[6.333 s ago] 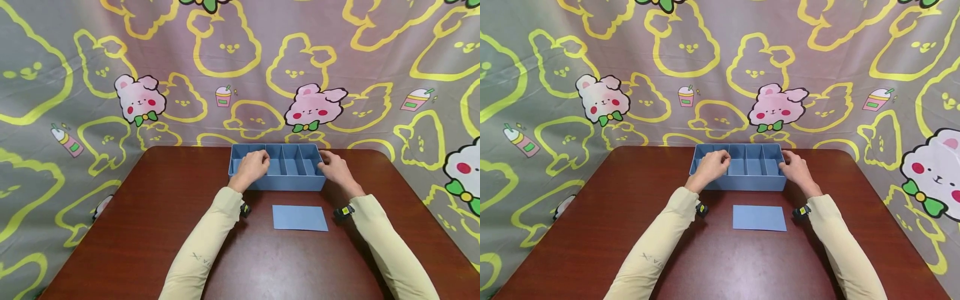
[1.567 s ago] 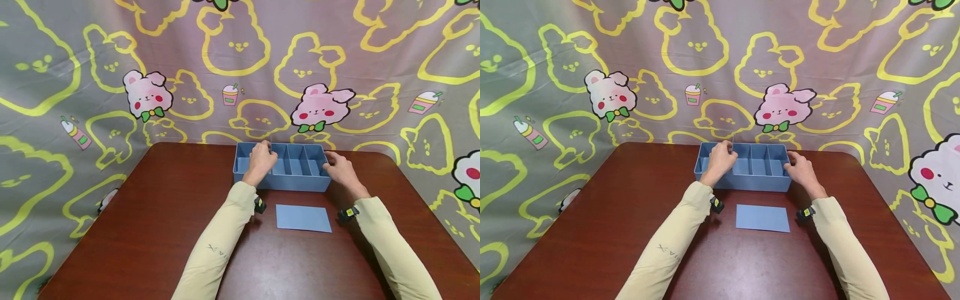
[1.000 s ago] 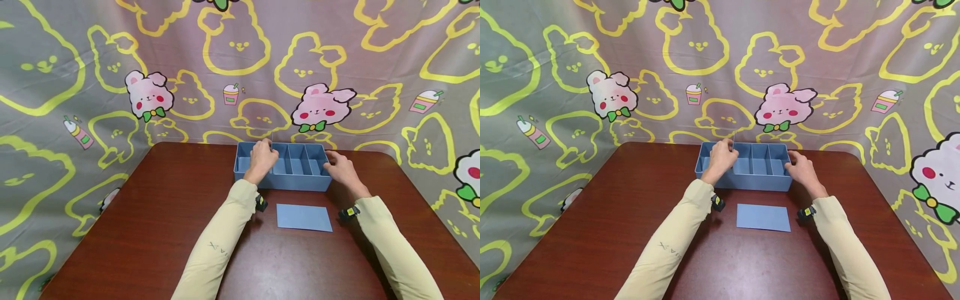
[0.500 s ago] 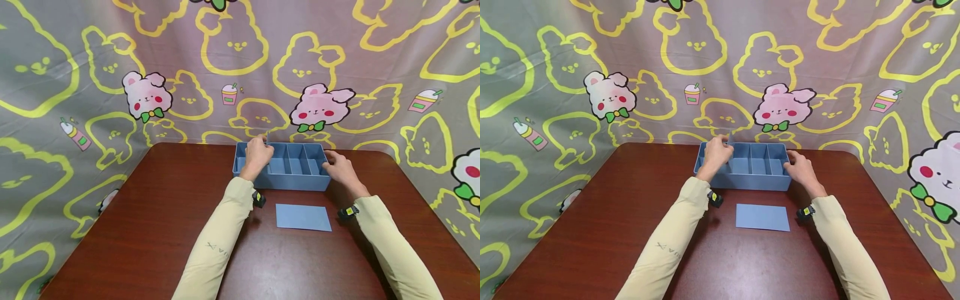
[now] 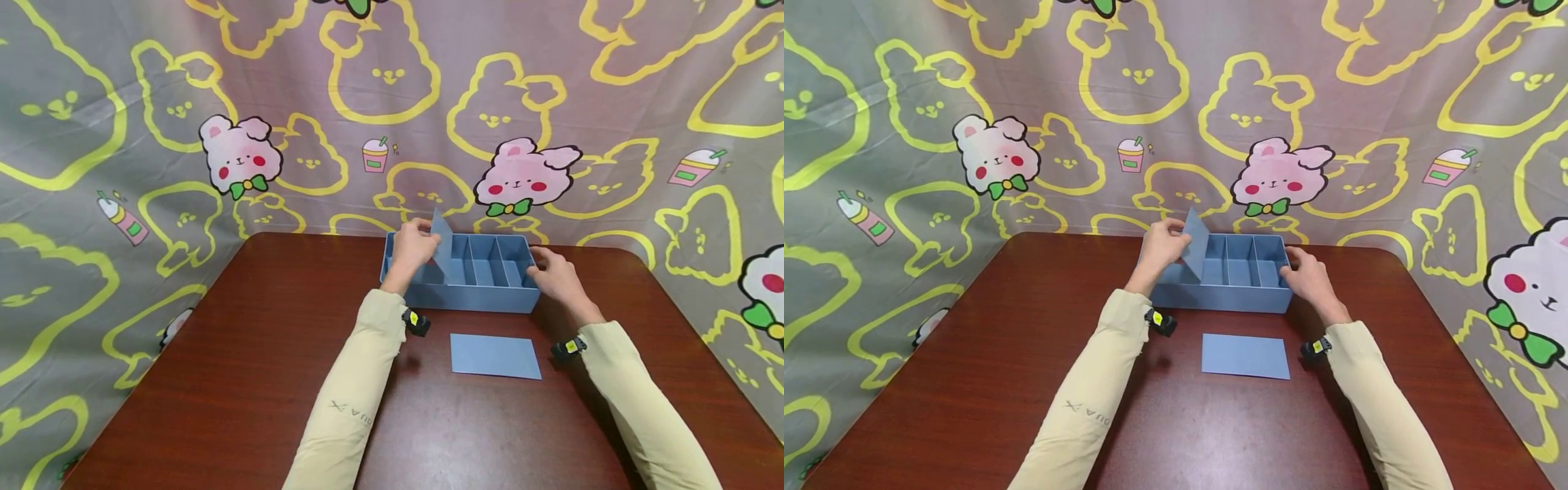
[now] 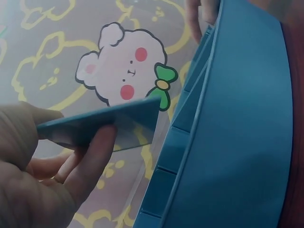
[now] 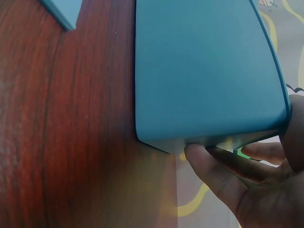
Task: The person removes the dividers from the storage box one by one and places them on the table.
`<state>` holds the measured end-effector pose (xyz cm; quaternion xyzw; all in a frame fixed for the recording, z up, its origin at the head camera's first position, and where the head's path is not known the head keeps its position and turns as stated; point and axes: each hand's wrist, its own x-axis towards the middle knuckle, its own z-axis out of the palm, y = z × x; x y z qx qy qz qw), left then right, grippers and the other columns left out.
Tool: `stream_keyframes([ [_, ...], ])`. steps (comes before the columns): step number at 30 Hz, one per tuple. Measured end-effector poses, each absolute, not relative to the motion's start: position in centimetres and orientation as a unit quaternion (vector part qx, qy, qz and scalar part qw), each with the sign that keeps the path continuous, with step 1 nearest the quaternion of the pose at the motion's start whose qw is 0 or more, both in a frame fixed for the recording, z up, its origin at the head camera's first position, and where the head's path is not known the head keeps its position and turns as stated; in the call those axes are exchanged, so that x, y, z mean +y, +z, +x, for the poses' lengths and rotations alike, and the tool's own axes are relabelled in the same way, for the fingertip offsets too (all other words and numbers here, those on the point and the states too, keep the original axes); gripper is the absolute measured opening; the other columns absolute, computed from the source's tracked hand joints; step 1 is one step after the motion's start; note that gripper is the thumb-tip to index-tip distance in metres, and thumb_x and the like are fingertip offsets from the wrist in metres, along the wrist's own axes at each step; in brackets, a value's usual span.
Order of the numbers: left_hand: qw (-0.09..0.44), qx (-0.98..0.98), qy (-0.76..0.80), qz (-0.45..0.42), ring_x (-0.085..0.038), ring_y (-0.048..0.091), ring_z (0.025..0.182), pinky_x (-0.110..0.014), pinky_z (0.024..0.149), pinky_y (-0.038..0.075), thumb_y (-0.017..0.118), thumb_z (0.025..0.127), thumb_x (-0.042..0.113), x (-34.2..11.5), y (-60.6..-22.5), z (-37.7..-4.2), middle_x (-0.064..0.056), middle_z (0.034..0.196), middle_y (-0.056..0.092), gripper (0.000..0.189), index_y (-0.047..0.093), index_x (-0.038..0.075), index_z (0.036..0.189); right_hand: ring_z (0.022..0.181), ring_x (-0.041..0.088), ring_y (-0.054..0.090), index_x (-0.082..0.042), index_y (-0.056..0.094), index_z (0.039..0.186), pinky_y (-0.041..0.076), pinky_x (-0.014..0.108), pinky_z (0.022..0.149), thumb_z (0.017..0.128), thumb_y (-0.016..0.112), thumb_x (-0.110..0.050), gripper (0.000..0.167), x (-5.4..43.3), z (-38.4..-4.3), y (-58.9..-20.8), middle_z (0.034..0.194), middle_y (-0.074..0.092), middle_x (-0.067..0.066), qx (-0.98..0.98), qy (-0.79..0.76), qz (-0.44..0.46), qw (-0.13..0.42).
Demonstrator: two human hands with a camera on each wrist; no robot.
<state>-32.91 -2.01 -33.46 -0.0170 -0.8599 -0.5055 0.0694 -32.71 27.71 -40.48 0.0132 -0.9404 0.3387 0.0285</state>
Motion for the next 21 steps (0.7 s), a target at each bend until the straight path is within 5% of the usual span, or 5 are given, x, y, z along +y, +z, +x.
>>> stream_keyframes([
  [6, 0.029, -0.824, -0.566, -0.029, -0.022, 0.070, 0.067, -0.035, 0.063, 0.059, 0.063, 0.092, 0.017, -2.7, -33.5, -32.7, -0.012, 0.106, 0.073, 0.036, 0.062, 0.008, 0.126, 0.111, 0.044, 0.056, -0.004, 0.035, 0.150, 0.051, 0.042, 0.078, 0.097, 0.048, -0.018, 0.057, 27.7, -32.6, -40.4, 0.140, 0.048, 0.032, -0.941, 0.337, 0.014, 0.029],
  [15, 0.017, -0.821, -0.567, -0.064, -0.022, 0.068, 0.081, -0.028, 0.058, 0.056, 0.062, 0.091, 0.015, -4.0, -33.5, -31.9, -0.012, 0.108, 0.069, 0.038, 0.061, 0.009, 0.128, 0.110, 0.045, 0.057, -0.003, 0.035, 0.150, 0.049, 0.038, 0.075, 0.096, 0.048, -0.018, 0.057, 27.8, -32.7, -40.3, 0.143, 0.045, 0.032, -0.942, 0.335, 0.016, 0.030],
  [21, 0.021, -0.812, -0.574, -0.102, -0.018, 0.063, 0.075, -0.032, 0.060, 0.056, 0.058, 0.092, 0.013, -4.9, -33.8, -31.4, -0.013, 0.104, 0.068, 0.037, 0.062, 0.008, 0.129, 0.114, 0.047, 0.056, -0.003, 0.035, 0.150, 0.048, 0.040, 0.076, 0.096, 0.048, -0.017, 0.057, 27.8, -32.7, -40.4, 0.143, 0.044, 0.033, -0.942, 0.333, 0.020, 0.034],
])
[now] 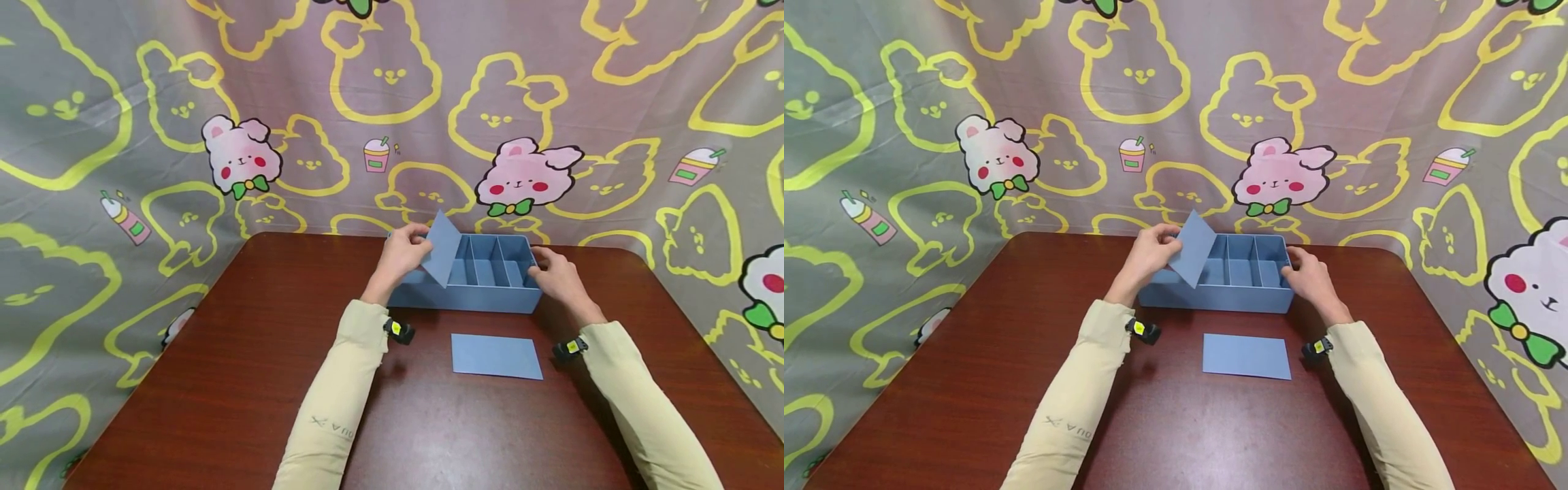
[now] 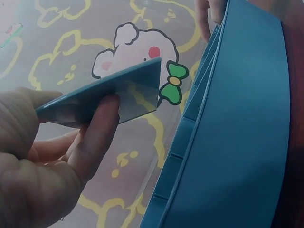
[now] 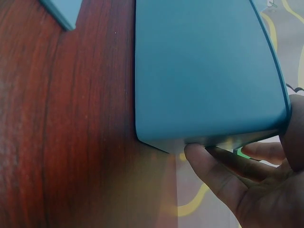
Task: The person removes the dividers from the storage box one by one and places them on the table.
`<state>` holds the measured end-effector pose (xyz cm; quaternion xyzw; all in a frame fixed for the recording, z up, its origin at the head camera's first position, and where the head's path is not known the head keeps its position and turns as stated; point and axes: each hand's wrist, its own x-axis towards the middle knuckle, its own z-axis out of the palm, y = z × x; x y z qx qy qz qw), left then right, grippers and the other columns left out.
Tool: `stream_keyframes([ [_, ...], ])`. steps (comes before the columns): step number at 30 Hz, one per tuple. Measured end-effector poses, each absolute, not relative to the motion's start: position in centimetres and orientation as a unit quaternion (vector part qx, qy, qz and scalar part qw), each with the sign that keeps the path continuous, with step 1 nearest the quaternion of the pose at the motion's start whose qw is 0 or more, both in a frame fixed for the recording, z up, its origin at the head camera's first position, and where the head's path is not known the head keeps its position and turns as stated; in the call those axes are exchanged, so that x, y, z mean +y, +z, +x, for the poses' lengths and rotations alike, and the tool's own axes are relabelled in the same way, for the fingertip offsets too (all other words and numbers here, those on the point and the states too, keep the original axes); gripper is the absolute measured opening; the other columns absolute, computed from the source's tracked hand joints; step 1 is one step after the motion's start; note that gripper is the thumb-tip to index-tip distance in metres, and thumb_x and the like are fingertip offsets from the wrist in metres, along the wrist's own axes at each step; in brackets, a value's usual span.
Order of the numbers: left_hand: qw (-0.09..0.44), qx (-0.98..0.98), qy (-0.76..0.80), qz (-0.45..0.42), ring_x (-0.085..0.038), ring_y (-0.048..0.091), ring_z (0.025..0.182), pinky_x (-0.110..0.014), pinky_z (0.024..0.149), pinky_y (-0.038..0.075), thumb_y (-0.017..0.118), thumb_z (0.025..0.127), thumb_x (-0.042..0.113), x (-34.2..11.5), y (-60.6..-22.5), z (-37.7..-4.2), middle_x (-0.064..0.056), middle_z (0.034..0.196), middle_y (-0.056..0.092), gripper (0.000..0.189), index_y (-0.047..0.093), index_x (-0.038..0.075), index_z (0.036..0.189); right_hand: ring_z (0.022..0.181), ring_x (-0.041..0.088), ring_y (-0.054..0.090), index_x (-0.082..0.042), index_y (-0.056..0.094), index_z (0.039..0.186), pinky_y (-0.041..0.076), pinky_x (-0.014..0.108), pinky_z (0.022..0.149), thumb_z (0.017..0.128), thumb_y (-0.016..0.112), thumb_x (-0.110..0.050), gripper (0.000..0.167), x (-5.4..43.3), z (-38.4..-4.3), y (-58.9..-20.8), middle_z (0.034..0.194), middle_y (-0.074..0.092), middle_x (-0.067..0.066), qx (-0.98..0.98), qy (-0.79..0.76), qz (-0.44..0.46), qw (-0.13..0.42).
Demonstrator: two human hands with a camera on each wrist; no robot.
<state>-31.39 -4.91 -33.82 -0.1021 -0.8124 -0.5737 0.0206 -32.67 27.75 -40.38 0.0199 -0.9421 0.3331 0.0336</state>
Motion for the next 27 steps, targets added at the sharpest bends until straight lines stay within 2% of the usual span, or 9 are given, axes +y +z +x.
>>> stream_keyframes([
  [6, 0.012, -0.816, -0.561, -0.137, -0.016, 0.060, 0.070, -0.049, 0.070, 0.057, 0.055, 0.093, 0.013, -6.0, -34.4, -30.3, -0.009, 0.097, 0.065, 0.038, 0.061, 0.010, 0.130, 0.115, 0.047, 0.056, -0.003, 0.036, 0.149, 0.046, 0.038, 0.072, 0.095, 0.047, -0.017, 0.057, 27.7, -32.6, -40.3, 0.141, 0.047, 0.032, -0.942, 0.333, 0.019, 0.038],
  [10, 0.011, -0.824, -0.550, -0.136, -0.016, 0.059, 0.071, -0.039, 0.063, 0.056, 0.057, 0.093, 0.014, -6.9, -34.7, -29.7, -0.006, 0.096, 0.065, 0.037, 0.061, 0.012, 0.130, 0.111, 0.046, 0.058, -0.003, 0.036, 0.149, 0.045, 0.035, 0.067, 0.095, 0.046, -0.017, 0.057, 27.7, -32.6, -40.4, 0.139, 0.049, 0.033, -0.942, 0.333, 0.019, 0.039],
  [14, 0.020, -0.834, -0.536, -0.133, -0.016, 0.057, 0.070, -0.027, 0.058, 0.046, 0.058, 0.093, 0.015, -7.4, -34.8, -29.3, -0.006, 0.096, 0.065, 0.037, 0.062, 0.012, 0.130, 0.108, 0.045, 0.059, -0.003, 0.036, 0.149, 0.045, 0.033, 0.065, 0.095, 0.046, -0.017, 0.057, 27.7, -32.6, -40.5, 0.138, 0.050, 0.033, -0.942, 0.334, 0.019, 0.039],
  [18, 0.025, -0.840, -0.525, -0.138, -0.016, 0.057, 0.076, -0.025, 0.062, 0.043, 0.058, 0.093, 0.016, -7.7, -34.8, -29.0, -0.007, 0.097, 0.066, 0.036, 0.063, 0.011, 0.128, 0.109, 0.044, 0.059, -0.002, 0.036, 0.149, 0.045, 0.033, 0.066, 0.095, 0.047, -0.017, 0.057, 27.8, -32.5, -40.5, 0.138, 0.050, 0.033, -0.941, 0.334, 0.020, 0.040],
  [27, 0.012, -0.849, -0.511, -0.132, -0.017, 0.063, 0.086, -0.026, 0.068, 0.044, 0.060, 0.094, 0.017, -8.1, -34.9, -28.2, -0.005, 0.099, 0.066, 0.035, 0.063, 0.013, 0.128, 0.113, 0.046, 0.057, -0.003, 0.035, 0.150, 0.049, 0.039, 0.074, 0.096, 0.046, -0.017, 0.057, 27.7, -32.5, -40.4, 0.140, 0.048, 0.032, -0.941, 0.337, 0.018, 0.034],
])
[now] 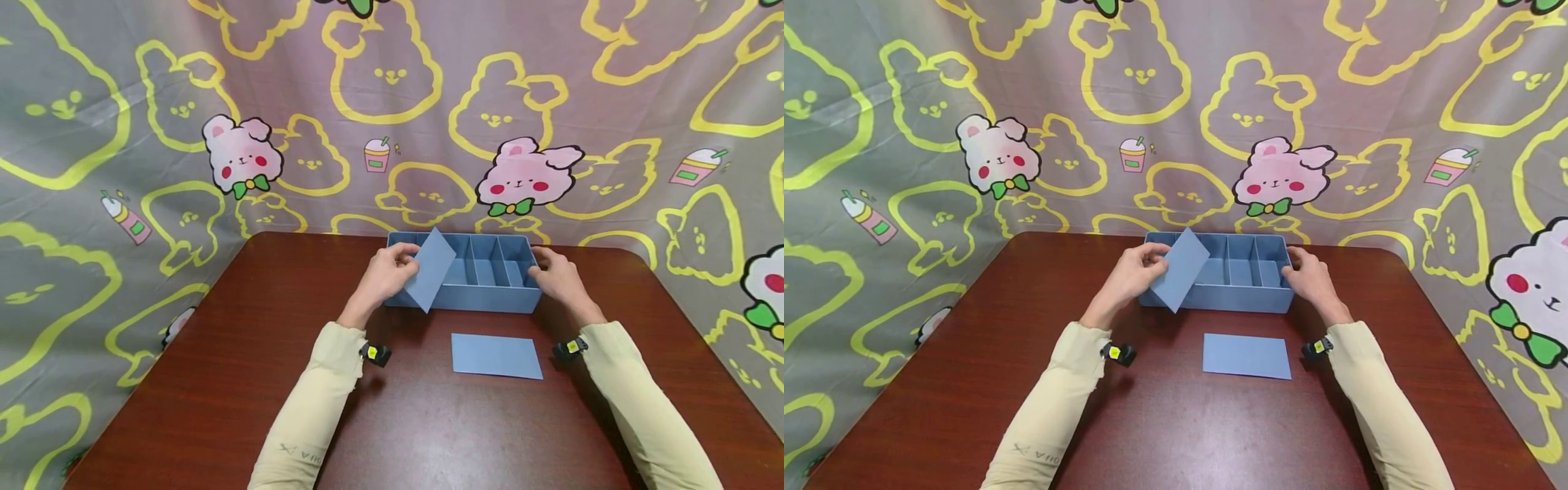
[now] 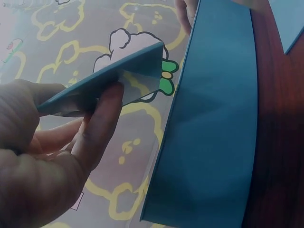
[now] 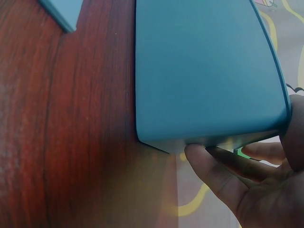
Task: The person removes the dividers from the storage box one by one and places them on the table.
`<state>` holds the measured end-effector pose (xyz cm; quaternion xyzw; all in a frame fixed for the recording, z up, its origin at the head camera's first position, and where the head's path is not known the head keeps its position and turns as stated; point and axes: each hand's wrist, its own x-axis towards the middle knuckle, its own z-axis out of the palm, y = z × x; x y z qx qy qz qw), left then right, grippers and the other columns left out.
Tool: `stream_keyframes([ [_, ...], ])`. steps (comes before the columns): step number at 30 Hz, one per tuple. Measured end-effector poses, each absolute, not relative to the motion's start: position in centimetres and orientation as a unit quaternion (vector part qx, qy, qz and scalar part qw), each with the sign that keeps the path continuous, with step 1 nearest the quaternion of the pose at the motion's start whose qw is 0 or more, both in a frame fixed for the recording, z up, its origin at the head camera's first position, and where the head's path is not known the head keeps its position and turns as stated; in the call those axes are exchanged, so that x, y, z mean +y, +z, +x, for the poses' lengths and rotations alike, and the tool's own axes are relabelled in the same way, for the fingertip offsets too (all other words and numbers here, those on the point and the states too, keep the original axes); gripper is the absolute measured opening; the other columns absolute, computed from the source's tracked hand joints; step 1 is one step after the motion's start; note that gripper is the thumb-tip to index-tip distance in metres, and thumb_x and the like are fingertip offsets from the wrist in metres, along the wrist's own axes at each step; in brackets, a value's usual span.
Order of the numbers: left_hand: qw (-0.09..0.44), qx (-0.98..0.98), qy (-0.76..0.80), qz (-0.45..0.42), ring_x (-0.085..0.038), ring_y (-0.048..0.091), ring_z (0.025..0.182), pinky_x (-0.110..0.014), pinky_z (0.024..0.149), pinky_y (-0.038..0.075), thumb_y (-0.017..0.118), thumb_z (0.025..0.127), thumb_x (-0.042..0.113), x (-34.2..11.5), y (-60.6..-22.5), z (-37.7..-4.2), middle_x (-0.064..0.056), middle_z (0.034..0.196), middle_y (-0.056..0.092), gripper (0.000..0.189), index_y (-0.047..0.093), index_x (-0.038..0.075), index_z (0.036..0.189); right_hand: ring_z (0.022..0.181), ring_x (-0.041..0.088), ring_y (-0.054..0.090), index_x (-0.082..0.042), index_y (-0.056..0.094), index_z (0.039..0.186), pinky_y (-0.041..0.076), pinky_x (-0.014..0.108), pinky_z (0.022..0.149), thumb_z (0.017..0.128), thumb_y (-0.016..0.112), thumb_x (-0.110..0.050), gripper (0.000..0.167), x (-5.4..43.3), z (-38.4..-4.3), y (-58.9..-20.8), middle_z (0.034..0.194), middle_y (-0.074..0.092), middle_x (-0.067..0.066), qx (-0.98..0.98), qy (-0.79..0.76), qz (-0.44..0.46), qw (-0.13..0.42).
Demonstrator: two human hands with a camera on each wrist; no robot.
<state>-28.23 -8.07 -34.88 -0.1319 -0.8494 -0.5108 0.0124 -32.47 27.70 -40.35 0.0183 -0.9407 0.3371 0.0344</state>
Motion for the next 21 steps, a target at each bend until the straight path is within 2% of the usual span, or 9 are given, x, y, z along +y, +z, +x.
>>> stream_keyframes([
  [7, 0.022, -0.857, -0.497, -0.131, -0.020, 0.064, 0.091, -0.030, 0.078, 0.049, 0.058, 0.093, 0.016, -8.6, -34.9, -27.6, -0.006, 0.100, 0.066, 0.032, 0.065, 0.012, 0.124, 0.114, 0.047, 0.056, -0.003, 0.036, 0.150, 0.047, 0.039, 0.075, 0.096, 0.046, -0.018, 0.057, 27.7, -32.6, -40.4, 0.142, 0.046, 0.033, -0.940, 0.338, 0.019, 0.036],
  [13, 0.025, -0.870, -0.472, -0.139, -0.019, 0.063, 0.086, -0.028, 0.074, 0.049, 0.057, 0.093, 0.014, -8.9, -34.9, -27.1, -0.005, 0.098, 0.067, 0.030, 0.066, 0.012, 0.122, 0.117, 0.049, 0.055, -0.003, 0.036, 0.150, 0.048, 0.041, 0.077, 0.096, 0.046, -0.018, 0.057, 27.6, -32.7, -40.4, 0.143, 0.044, 0.033, -0.940, 0.339, 0.017, 0.032],
  [21, 0.027, -0.878, -0.450, -0.159, -0.019, 0.062, 0.081, -0.025, 0.069, 0.048, 0.056, 0.094, 0.012, -9.3, -35.3, -26.9, -0.006, 0.099, 0.069, 0.027, 0.068, 0.012, 0.118, 0.118, 0.049, 0.054, -0.003, 0.035, 0.150, 0.050, 0.056, 0.089, 0.096, 0.046, -0.017, 0.057, 27.7, -32.7, -40.4, 0.143, 0.045, 0.033, -0.939, 0.343, 0.014, 0.031],
])
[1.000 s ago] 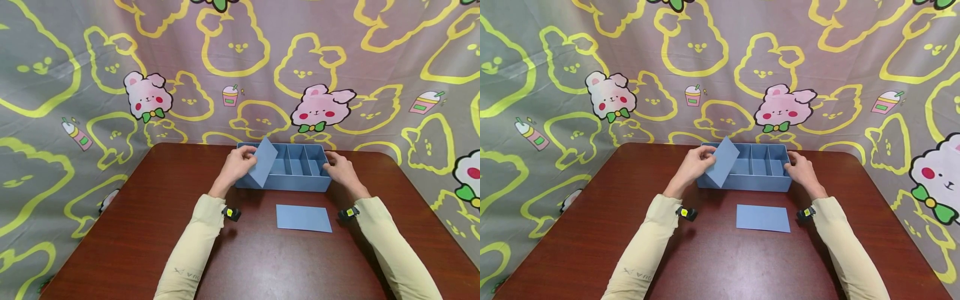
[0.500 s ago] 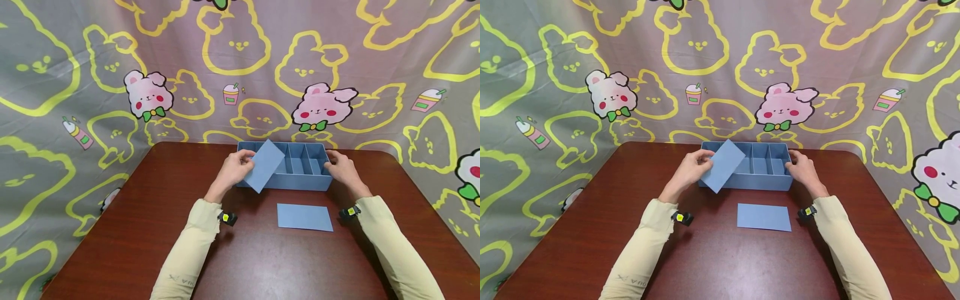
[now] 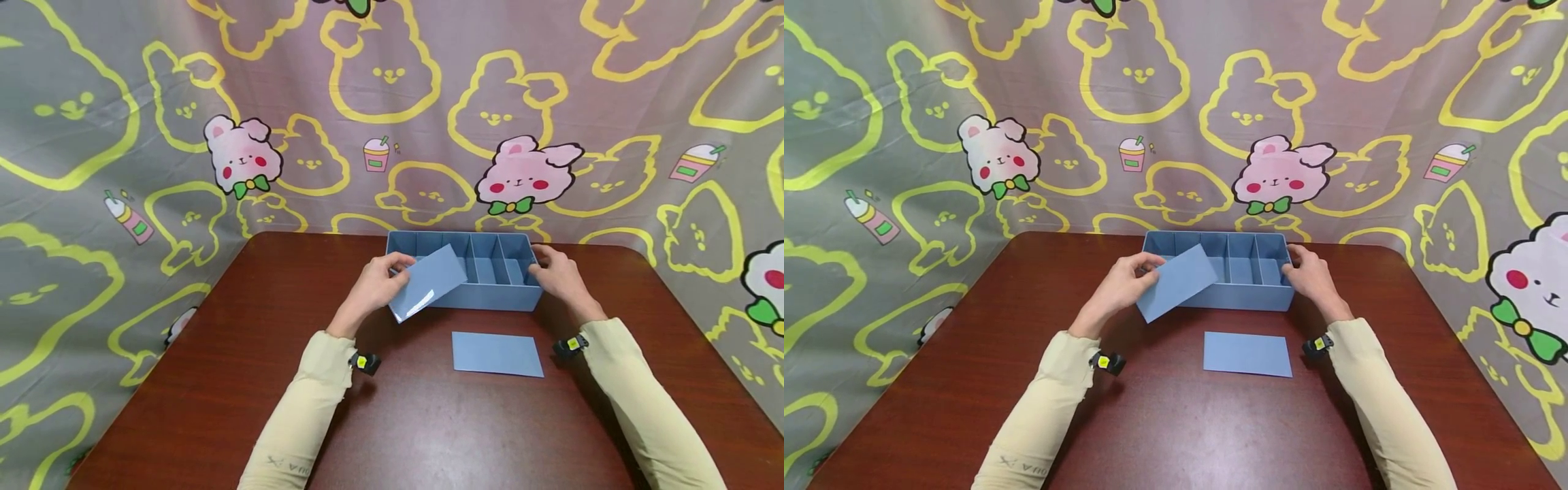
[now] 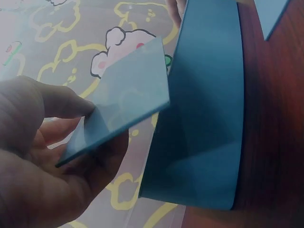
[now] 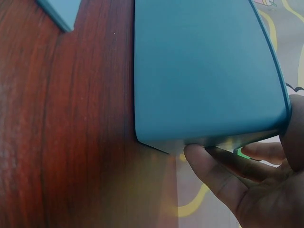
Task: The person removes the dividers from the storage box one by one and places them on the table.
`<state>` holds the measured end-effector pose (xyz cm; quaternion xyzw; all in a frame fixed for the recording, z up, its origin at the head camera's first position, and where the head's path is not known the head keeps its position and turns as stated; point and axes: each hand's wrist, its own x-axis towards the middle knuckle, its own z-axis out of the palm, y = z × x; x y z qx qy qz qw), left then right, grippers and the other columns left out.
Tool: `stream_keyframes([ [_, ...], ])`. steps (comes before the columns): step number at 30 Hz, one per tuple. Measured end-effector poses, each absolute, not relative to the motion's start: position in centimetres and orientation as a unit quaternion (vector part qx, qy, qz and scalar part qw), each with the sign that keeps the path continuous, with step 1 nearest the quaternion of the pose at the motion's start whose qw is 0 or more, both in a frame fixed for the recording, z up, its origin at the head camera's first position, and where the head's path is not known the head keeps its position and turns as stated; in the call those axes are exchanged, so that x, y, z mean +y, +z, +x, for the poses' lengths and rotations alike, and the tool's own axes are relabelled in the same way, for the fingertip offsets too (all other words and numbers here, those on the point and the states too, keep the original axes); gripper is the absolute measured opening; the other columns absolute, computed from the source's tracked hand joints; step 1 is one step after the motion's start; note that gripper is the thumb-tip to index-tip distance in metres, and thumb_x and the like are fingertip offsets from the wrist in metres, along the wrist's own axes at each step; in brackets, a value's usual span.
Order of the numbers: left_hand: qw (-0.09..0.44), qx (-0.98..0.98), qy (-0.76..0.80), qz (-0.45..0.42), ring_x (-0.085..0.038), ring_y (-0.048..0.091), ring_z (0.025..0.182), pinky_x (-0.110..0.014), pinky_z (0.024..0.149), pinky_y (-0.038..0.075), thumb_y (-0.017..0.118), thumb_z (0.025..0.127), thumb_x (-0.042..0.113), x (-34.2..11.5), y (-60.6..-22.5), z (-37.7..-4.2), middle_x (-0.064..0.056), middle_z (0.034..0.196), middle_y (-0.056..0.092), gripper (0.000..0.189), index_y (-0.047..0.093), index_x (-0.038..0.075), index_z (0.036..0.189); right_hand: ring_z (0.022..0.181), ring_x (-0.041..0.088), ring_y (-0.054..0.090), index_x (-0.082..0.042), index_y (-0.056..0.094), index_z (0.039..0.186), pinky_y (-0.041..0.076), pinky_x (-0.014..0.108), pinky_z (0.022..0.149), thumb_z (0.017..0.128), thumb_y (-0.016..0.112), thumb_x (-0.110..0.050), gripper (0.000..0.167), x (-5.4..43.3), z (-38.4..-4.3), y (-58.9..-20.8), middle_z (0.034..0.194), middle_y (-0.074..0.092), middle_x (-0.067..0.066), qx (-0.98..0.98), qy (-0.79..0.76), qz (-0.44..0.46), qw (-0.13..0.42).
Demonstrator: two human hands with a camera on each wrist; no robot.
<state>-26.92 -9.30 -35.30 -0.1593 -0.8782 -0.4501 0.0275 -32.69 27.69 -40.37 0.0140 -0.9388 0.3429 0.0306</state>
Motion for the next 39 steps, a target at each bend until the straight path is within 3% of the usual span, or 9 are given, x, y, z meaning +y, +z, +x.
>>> stream_keyframes([
  [10, -0.005, -0.883, -0.439, -0.163, -0.018, 0.057, 0.081, -0.028, 0.066, 0.046, 0.058, 0.098, 0.016, -10.2, -35.7, -26.9, -0.002, 0.109, 0.070, 0.023, 0.070, 0.019, 0.117, 0.115, 0.048, 0.056, -0.003, 0.035, 0.150, 0.051, 0.053, 0.086, 0.096, 0.046, -0.017, 0.057, 27.6, -32.5, -40.3, 0.141, 0.047, 0.033, -0.939, 0.342, 0.018, 0.033],
  [15, -0.021, -0.883, -0.442, -0.157, -0.018, 0.058, 0.087, -0.029, 0.071, 0.048, 0.060, 0.097, 0.017, -10.9, -35.7, -27.0, -0.001, 0.113, 0.069, 0.022, 0.072, 0.021, 0.115, 0.116, 0.048, 0.055, -0.004, 0.035, 0.150, 0.050, 0.052, 0.086, 0.096, 0.046, -0.018, 0.057, 27.4, -32.4, -40.2, 0.141, 0.047, 0.033, -0.940, 0.340, 0.017, 0.032],
  [20, -0.039, -0.886, -0.434, -0.160, -0.018, 0.061, 0.095, -0.030, 0.079, 0.050, 0.062, 0.096, 0.016, -11.4, -35.9, -27.4, -0.003, 0.110, 0.070, 0.021, 0.073, 0.019, 0.114, 0.116, 0.048, 0.055, -0.004, 0.035, 0.150, 0.050, 0.054, 0.087, 0.096, 0.046, -0.019, 0.057, 27.6, -32.4, -40.3, 0.141, 0.046, 0.034, -0.940, 0.340, 0.012, 0.031],
  [24, -0.056, -0.891, -0.421, -0.161, -0.019, 0.060, 0.096, -0.032, 0.081, 0.050, 0.062, 0.096, 0.015, -11.8, -36.1, -27.5, -0.002, 0.107, 0.069, 0.018, 0.074, 0.017, 0.110, 0.116, 0.048, 0.055, -0.003, 0.035, 0.150, 0.050, 0.048, 0.082, 0.096, 0.046, -0.018, 0.058, 27.7, -32.3, -40.3, 0.143, 0.044, 0.034, -0.941, 0.337, 0.014, 0.032],
  [30, -0.073, -0.895, -0.403, -0.178, -0.017, 0.059, 0.092, -0.029, 0.079, 0.047, 0.063, 0.096, 0.015, -12.1, -36.5, -27.7, -0.003, 0.100, 0.069, 0.014, 0.073, 0.014, 0.105, 0.117, 0.049, 0.054, -0.003, 0.035, 0.150, 0.048, 0.041, 0.078, 0.096, 0.046, -0.018, 0.058, 27.6, -32.3, -40.3, 0.144, 0.043, 0.034, -0.942, 0.335, 0.012, 0.031],
  [39, -0.112, -0.890, -0.399, -0.191, -0.017, 0.055, 0.084, -0.028, 0.071, 0.044, 0.064, 0.095, 0.013, -12.3, -37.0, -27.7, -0.005, 0.095, 0.066, 0.011, 0.071, 0.011, 0.102, 0.117, 0.048, 0.053, -0.004, 0.035, 0.151, 0.050, 0.047, 0.082, 0.096, 0.046, -0.018, 0.058, 27.5, -32.2, -40.3, 0.142, 0.046, 0.033, -0.941, 0.337, 0.009, 0.030],
])
